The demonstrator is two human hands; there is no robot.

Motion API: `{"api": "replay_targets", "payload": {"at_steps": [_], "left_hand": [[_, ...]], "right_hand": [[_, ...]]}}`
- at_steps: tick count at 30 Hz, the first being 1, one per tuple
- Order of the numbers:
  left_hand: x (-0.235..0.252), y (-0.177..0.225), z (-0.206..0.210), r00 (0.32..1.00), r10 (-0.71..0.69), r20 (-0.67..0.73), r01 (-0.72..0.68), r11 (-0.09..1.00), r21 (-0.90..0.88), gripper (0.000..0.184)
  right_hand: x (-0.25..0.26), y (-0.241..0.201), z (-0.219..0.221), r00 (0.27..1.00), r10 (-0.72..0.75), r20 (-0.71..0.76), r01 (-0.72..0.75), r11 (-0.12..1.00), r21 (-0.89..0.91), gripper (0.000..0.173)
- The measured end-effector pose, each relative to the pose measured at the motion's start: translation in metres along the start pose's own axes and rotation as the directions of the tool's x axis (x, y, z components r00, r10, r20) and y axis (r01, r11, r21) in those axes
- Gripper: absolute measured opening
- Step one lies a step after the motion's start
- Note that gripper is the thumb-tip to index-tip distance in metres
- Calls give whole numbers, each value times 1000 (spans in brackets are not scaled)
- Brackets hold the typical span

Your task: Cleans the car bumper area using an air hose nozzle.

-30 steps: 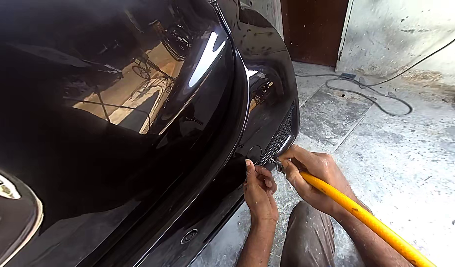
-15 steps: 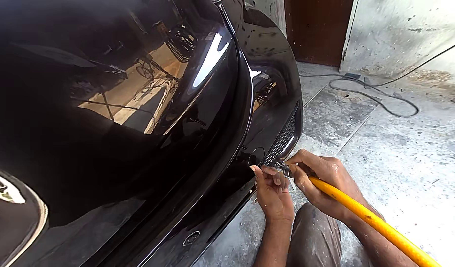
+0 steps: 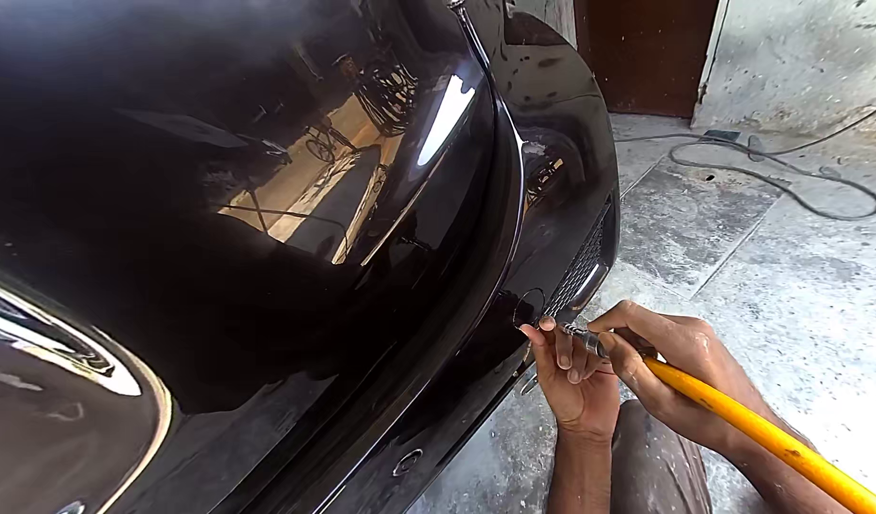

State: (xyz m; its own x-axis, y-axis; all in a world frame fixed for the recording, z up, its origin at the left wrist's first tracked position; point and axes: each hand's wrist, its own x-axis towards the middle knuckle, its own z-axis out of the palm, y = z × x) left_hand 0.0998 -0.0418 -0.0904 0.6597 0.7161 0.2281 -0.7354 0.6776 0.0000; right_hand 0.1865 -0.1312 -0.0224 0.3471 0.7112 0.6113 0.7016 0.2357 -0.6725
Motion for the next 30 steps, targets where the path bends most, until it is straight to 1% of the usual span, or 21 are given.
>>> {"api": "replay_targets", "payload": {"at_steps": [7,13,18,23,25,30], "left_hand": [[3,0,-12,996,-38,87,45,996,-79,32],[5,-1,-21,985,-72,158,91,990,-111,31],[6,0,-21,975,-108,196,133,983,-123,33],[7,1,-34,972,-175,155,198,969,-150,36],[9,2,-38,968,-191,164,215,966,-146,36],[16,-2,-47,946,-206,252,232,970,-76,37]], "right_hand": [[-5,4,-5,1000,-3,4,3,1000,-3,22],[-7,3,-7,1000,-3,6,3,1000,-5,23],[-7,-1,-8,1000,-8,18,8,1000,-6,24],[-7,-2,-14,1000,-10,13,10,1000,-7,23],[-7,-1,-14,1000,-10,14,10,1000,-2,24],[-7,-4,-14,1000,-3,12,3,1000,-6,24]]}}
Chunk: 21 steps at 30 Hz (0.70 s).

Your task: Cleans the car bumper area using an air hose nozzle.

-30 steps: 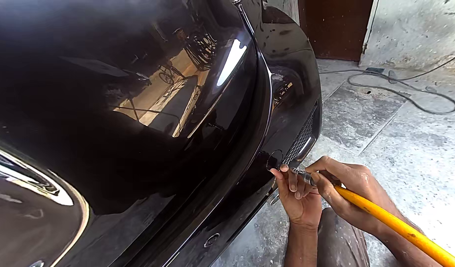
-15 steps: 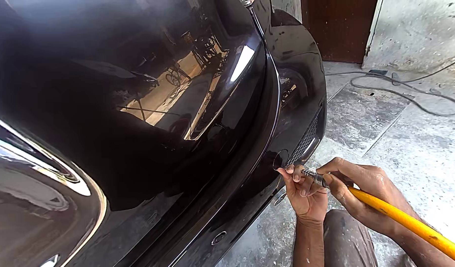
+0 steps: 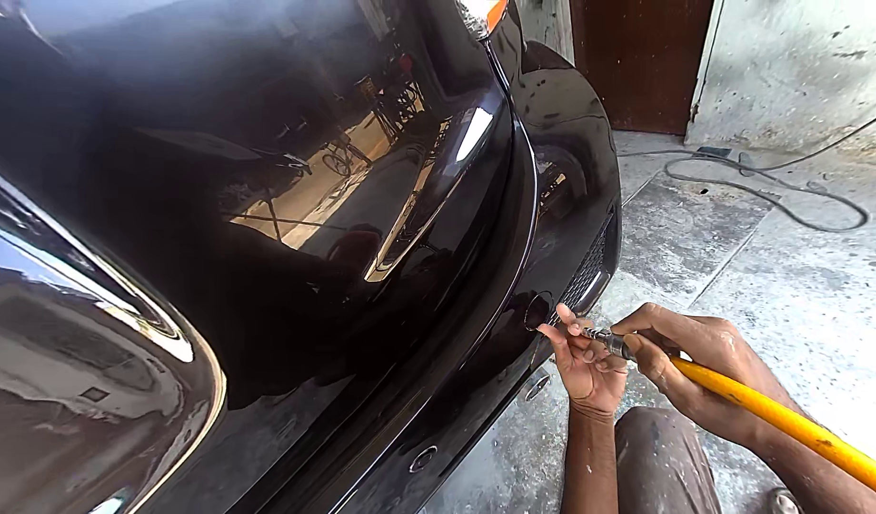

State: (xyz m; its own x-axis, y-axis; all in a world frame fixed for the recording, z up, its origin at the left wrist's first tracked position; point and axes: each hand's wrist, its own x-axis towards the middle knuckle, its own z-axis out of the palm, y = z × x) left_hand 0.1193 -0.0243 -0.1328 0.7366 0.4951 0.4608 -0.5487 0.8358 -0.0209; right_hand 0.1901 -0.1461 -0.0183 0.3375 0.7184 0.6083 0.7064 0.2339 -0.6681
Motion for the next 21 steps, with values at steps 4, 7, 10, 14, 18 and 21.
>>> {"api": "replay_targets", "payload": {"at_steps": [4,7,10,14,18,21], "left_hand": [[7,-2,-14,995,-69,73,69,998,-7,52],[16,-7,-15,989,-102,104,101,995,7,59],[25,-10,-21,982,-117,146,108,992,66,71],[28,-10,-24,980,-137,145,129,990,58,81],[28,-8,-25,986,-119,114,107,988,110,79],[30,-19,-46,987,-133,86,124,987,101,79]], "right_hand": [[-1,-4,-2,1000,2,-8,-2,1000,-13,24],[-1,-4,-5,1000,-7,-15,6,1000,-12,23],[-3,-2,-7,1000,-9,-16,9,1000,-7,23],[-4,-4,-12,1000,-5,-23,5,1000,-9,23],[-2,-6,-11,1000,-11,-25,11,1000,0,22],[0,-8,-8,999,-22,-24,22,1000,-12,23]]}}
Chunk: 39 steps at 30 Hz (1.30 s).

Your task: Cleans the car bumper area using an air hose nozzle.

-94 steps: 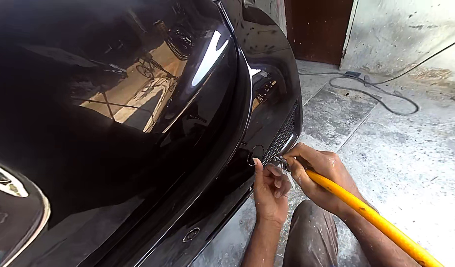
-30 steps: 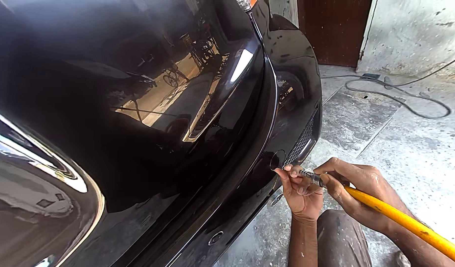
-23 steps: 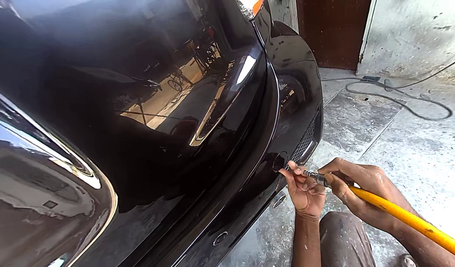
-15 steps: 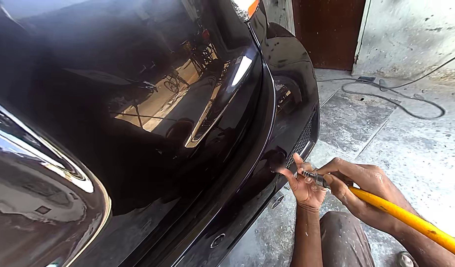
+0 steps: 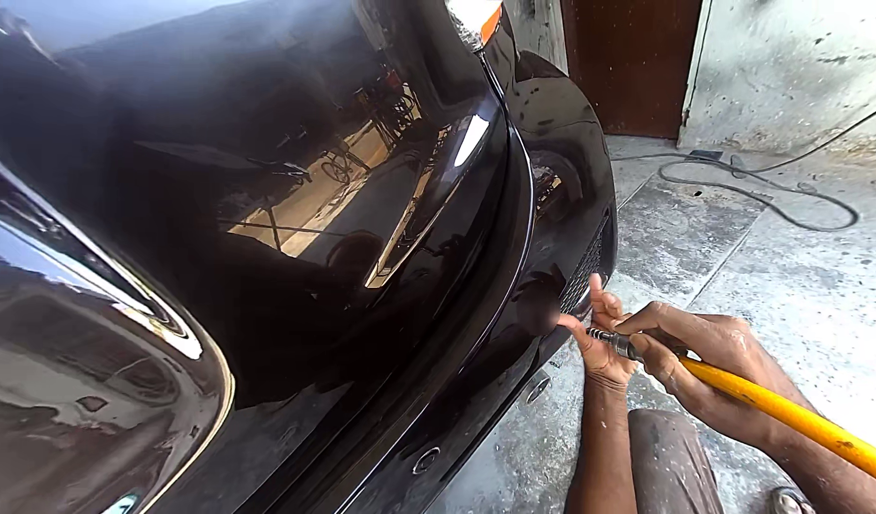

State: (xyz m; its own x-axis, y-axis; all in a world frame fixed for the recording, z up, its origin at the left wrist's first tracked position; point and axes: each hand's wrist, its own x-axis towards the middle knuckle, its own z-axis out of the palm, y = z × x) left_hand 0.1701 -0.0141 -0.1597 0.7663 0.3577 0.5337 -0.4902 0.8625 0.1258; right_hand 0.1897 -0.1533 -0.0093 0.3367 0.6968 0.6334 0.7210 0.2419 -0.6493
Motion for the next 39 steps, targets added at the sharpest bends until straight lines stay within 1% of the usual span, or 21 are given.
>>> {"api": "replay_targets", "payload": {"at_steps": [2,3,4,5,6,7,8,9,11,13,14,15,16,18,19,21,24,27,30,33,39], "left_hand": [[-1,-9,-10,1000,-19,-17,19,1000,-23,81],[-3,-10,-6,997,-38,-72,38,999,-7,78],[-5,-10,7,976,-58,-209,69,997,44,71],[-9,-8,25,909,-79,-410,143,981,128,58],[-13,-5,41,799,-87,-595,264,940,217,44],[-20,-2,51,707,-72,-703,385,874,297,31],[-35,2,56,670,-62,-739,505,768,394,20],[-54,7,69,668,-62,-741,604,627,492,14],[-94,23,100,746,-115,-657,657,293,695,16],[-122,35,143,869,-10,-495,481,-219,849,20],[-124,42,165,936,63,-347,335,-472,816,19],[-119,53,187,978,88,-188,199,-657,727,21],[-108,66,208,994,66,-83,103,-794,600,24],[-77,96,240,998,-44,-50,-28,-959,281,35],[-65,109,243,992,-96,-76,-88,-991,102,43],[-54,128,228,975,-174,-139,-198,-963,-182,53],[-56,137,206,949,-228,-219,-291,-899,-326,53],[-56,130,207,922,-279,-270,-364,-864,-349,51],[-60,127,212,905,-302,-299,-383,-886,-264,53],[-53,134,217,928,-303,-215,-342,-924,-173,50],[-37,155,220,918,-304,-256,-375,-874,-309,49]], "right_hand": [[1,-3,1,1000,-8,2,8,1000,-5,23],[2,-4,0,1000,-12,3,12,1000,-7,23],[2,-5,-2,1000,-15,6,15,1000,-12,24],[1,-6,-4,1000,-13,6,13,1000,-15,25],[1,-7,-5,1000,-11,2,11,1000,-15,25],[2,-8,-5,1000,-13,-5,13,1000,-14,25],[2,-8,-3,1000,-15,-9,15,1000,-8,24],[1,-9,0,1000,-15,-9,15,1000,3,24],[1,-9,11,1000,-13,5,13,1000,23,23],[1,-11,23,999,-27,29,26,999,39,23],[2,-11,27,999,-36,31,35,999,39,22],[3,-10,29,998,-44,33,43,998,39,22],[4,-10,31,998,-51,31,49,998,46,20],[7,-8,31,998,-58,13,57,997,60,19],[10,-8,30,998,-57,5,56,997,55,19],[14,-10,27,998,-54,-24,55,998,41,19],[21,-16,22,996,-60,-60,62,997,37,18],[24,-25,18,994,-70,-85,74,996,52,17],[25,-27,18,994,-76,-80,80,996,46,17],[24,-23,19,993,-84,-80,88,995,53,17],[24,-21,18,993,-87,-78,92,994,66,16]]}}
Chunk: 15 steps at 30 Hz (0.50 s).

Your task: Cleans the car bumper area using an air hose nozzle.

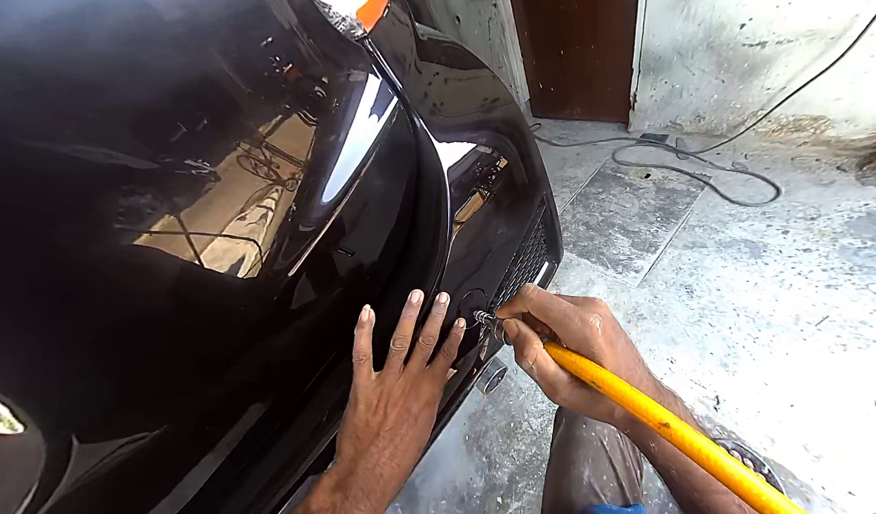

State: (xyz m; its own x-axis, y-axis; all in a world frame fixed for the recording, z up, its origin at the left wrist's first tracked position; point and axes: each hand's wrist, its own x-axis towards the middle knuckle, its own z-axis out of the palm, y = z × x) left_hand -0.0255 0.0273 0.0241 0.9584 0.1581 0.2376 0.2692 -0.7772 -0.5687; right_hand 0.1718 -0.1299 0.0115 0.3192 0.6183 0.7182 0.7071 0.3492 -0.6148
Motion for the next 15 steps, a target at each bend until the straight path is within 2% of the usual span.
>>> {"api": "replay_targets", "payload": {"at_steps": [8,15], "left_hand": [[12,-18,-9,1000,28,0,-28,999,16,49],[-9,-3,4,992,125,10,-124,992,-37,50]], "right_hand": [[0,2,1,1000,-11,-5,11,1000,21,15],[2,1,-6,1000,-5,-7,5,1000,29,14]]}}
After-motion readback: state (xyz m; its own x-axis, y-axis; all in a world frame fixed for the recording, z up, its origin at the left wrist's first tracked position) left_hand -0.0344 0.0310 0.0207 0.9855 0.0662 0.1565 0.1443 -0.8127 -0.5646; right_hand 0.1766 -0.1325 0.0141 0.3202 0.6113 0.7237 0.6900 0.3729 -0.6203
